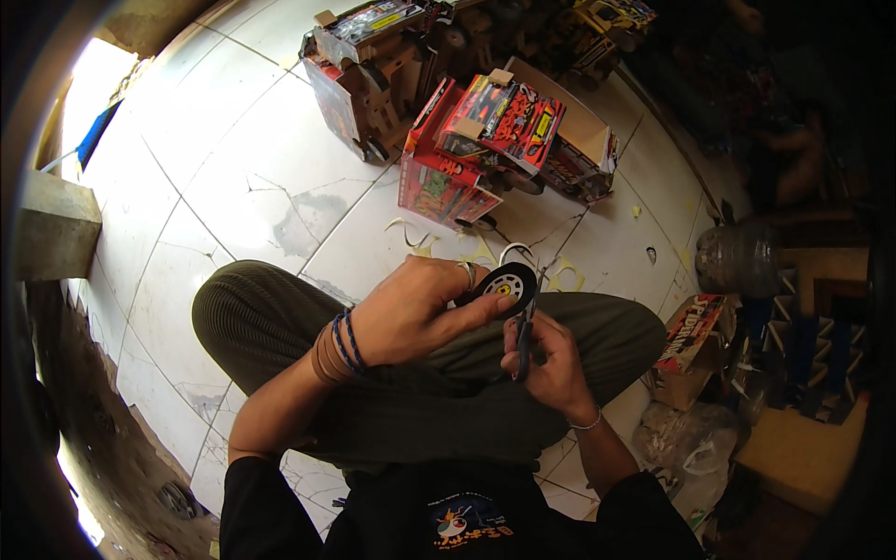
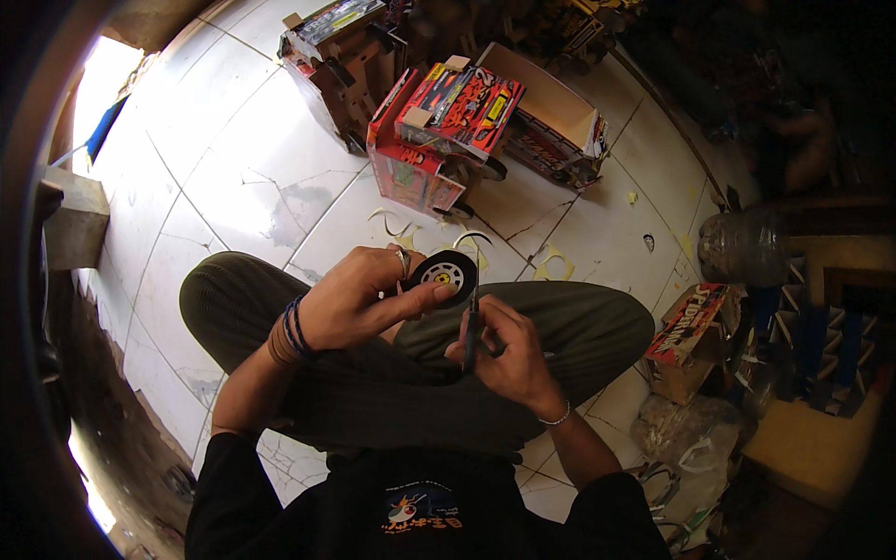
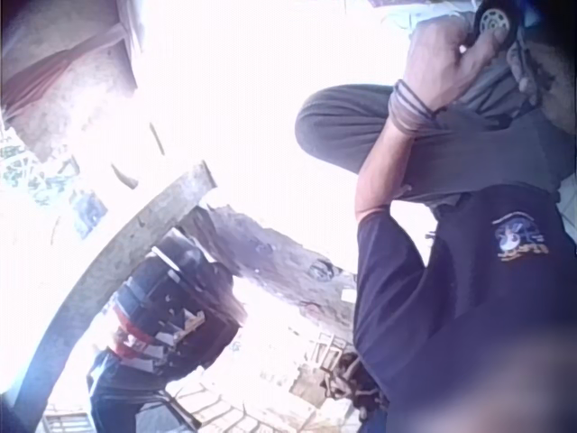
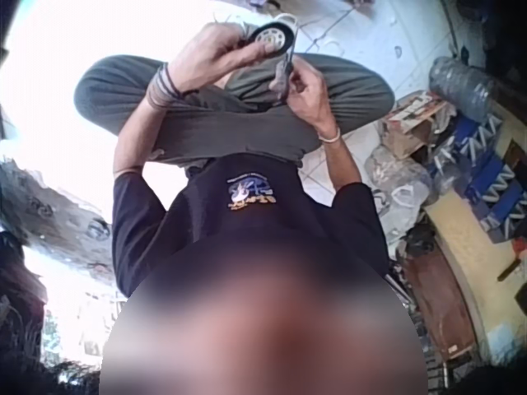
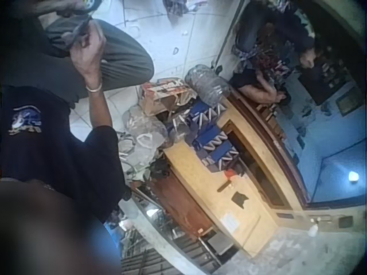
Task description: The person sits on the floor and uses scissors to cut out circular paper wheel designs from a sheet. They handle the paper and scissors, cutting around the wheel outlines and placing the cut pieces on the floor.
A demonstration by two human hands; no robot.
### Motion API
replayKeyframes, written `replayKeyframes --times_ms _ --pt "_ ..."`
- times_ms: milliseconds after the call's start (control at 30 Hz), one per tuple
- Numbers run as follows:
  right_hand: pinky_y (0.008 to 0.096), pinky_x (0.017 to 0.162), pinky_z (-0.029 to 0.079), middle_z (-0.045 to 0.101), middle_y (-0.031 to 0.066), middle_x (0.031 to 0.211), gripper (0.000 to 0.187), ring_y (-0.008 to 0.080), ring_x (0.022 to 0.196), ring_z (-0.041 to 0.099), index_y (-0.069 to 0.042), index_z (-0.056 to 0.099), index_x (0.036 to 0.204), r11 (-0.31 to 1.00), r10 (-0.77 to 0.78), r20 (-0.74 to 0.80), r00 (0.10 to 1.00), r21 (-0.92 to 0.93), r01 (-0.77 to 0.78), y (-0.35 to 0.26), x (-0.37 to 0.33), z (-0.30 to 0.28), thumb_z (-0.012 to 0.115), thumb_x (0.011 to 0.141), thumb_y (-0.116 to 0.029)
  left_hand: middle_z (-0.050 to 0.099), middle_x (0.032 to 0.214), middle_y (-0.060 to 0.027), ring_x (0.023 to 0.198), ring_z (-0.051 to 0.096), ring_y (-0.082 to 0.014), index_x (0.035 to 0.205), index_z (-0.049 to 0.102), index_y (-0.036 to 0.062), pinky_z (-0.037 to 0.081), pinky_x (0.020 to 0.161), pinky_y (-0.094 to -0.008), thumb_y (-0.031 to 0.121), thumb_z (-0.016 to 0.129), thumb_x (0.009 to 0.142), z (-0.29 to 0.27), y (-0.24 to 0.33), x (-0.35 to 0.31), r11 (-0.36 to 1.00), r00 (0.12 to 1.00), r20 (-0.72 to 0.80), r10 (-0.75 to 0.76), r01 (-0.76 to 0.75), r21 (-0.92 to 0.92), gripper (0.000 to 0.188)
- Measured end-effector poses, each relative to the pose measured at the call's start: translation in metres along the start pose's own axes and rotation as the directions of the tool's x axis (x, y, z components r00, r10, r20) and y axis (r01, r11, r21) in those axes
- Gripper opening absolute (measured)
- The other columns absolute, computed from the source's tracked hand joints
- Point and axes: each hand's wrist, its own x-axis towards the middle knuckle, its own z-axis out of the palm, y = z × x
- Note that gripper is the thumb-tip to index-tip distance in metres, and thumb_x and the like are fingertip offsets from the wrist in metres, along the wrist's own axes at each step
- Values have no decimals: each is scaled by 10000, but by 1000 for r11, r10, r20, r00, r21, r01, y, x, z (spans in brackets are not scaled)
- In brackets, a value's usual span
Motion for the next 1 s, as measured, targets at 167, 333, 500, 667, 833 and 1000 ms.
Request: replayKeyframes --times_ms 167,333,500,667,833,1000 --pt "294 563 384 524 27 800 317 135 648 495 -53 587 848 999 41 32 999 -9 -41 2 -1 -2 866 817 -200 533 635 -207 589 536 -392 788 619 -34 415 567 -457 305 701 1006 -2 -2 0 999 999 8 45 -45 18 411" --pt "297 554 364 508 27 790 347 132 632 466 -53 578 829 997 83 73 994 1 -83 2 -2 -7 877 796 -226 544 629 -204 582 551 -385 767 625 -30 431 564 -452 335 700 1005 -1 -10 0 995 995 31 94 -95 34 442" --pt "297 553 358 505 23 793 362 129 632 456 -53 586 830 995 102 100 990 -27 -100 2 -3 -10 882 790 -256 549 620 -200 574 554 -380 778 637 -26 436 559 -446 353 688 1012 -5 -12 -1 994 993 73 91 -95 56 448" --pt "293 549 354 507 23 799 372 124 629 455 -49 589 831 995 102 113 988 -33 -99 3 -4 -12 885 790 -271 553 624 -194 582 559 -376 793 644 -14 438 568 -450 342 683 1014 -9 -4 -2 999 991 131 29 -33 21 421" --pt "293 546 356 520 29 814 409 126 635 465 -34 591 842 995 94 139 986 -48 -88 3 -4 -14 901 776 -293 555 633 -191 623 566 -384 793 640 -6 453 698 -481 358 666 1021 -12 0 -3 998 977 207 -57 56 14 431" --pt "304 553 371 537 34 831 457 138 644 477 -20 593 859 993 93 174 980 -88 -78 1 -4 -18 921 751 -319 530 592 -159 522 551 -285 776 646 -40 446 571 -393 295 732 997 -12 -2 -3 995 970 224 -93 81 62 410"
